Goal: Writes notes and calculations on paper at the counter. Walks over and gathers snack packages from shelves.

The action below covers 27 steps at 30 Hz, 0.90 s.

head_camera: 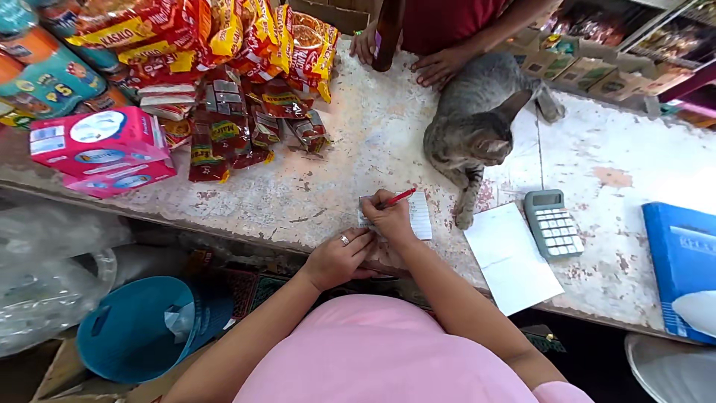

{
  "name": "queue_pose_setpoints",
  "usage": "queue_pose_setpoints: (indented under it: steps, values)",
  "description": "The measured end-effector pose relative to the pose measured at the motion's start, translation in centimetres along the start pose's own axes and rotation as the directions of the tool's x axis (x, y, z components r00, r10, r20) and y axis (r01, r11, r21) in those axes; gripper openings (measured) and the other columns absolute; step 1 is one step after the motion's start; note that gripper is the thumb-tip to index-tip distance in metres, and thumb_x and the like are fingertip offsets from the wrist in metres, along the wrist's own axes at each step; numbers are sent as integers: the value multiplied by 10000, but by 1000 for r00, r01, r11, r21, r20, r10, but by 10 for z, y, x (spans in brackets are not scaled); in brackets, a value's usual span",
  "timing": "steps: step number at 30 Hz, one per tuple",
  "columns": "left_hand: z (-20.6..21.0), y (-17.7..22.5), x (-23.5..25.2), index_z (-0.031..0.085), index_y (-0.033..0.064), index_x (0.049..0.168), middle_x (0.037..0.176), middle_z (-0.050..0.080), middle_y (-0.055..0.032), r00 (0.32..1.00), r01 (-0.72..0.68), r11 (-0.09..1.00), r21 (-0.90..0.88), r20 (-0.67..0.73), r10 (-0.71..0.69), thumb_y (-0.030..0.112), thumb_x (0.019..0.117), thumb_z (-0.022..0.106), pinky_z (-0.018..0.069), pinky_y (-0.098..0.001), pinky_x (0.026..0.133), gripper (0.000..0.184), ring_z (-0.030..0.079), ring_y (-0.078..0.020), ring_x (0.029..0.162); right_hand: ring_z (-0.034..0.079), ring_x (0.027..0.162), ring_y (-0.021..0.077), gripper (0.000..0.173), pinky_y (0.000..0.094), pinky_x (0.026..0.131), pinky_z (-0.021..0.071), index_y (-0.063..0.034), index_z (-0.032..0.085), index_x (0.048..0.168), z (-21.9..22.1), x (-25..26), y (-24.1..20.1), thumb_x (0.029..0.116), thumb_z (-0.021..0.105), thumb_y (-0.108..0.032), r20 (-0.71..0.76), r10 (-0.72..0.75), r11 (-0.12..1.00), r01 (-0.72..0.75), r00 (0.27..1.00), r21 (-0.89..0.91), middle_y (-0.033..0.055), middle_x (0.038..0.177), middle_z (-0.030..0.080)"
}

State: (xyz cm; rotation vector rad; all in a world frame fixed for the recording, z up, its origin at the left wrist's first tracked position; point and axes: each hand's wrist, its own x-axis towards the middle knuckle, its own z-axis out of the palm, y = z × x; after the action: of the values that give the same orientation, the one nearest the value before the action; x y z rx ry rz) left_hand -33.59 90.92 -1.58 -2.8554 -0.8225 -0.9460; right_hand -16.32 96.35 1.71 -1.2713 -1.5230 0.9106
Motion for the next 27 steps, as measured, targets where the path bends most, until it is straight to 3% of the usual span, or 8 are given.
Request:
queue_pose_setpoints:
  steps: [6,13,17,19,23,27]
  values:
    - [-1,0,0,744,48,1136,1236,720,-101,1000,-1,1000,8,-10,1,569,970,573,530,-372,1029,573,664,-244,1204,499,531,-6,214,188,515,431,-61,586,701,2,-5,0,890,686,-46,14,-45,999,45,999,10,-48,598,553]
    - [-1,0,0,739,54,1161,1257,712,-95,1000,6,1000,8,0,-6,576,971,570,517,-367,1049,581,653,-242,1225,484,528,-4,225,190,511,414,-73,561,681,2,-3,4,876,668,-38,17,-80,997,80,997,5,-52,586,530]
    - [-2,-2,2,730,50,1179,1260,708,-112,1000,14,999,-45,9,-14,569,964,587,523,-386,1044,580,655,-265,1222,563,528,9,182,201,537,516,-58,581,768,-30,-3,-18,922,673,-25,-77,172,974,-158,982,162,-63,618,591]
    - [-4,-2,2,718,72,1210,1270,699,-110,999,32,997,-67,42,-29,573,955,600,512,-406,1059,574,646,-273,1231,569,522,7,205,201,526,520,-98,565,782,-63,-5,-16,929,704,-66,-197,206,973,-178,959,150,-80,627,603]
    - [-8,13,22,663,154,1339,1415,616,-85,987,86,996,-21,138,-83,604,825,720,451,-544,1008,685,596,-284,1268,555,496,-1,242,185,501,500,-104,545,778,-100,-17,8,916,743,-99,-296,186,982,-183,937,39,-76,610,597]
    - [6,43,59,595,69,1409,1500,547,-118,972,41,995,-86,235,-20,538,730,837,457,-528,1029,860,555,-275,1341,557,510,-16,228,170,516,503,-96,560,778,-93,-22,14,925,734,-93,-316,162,987,-159,935,35,-82,609,586]
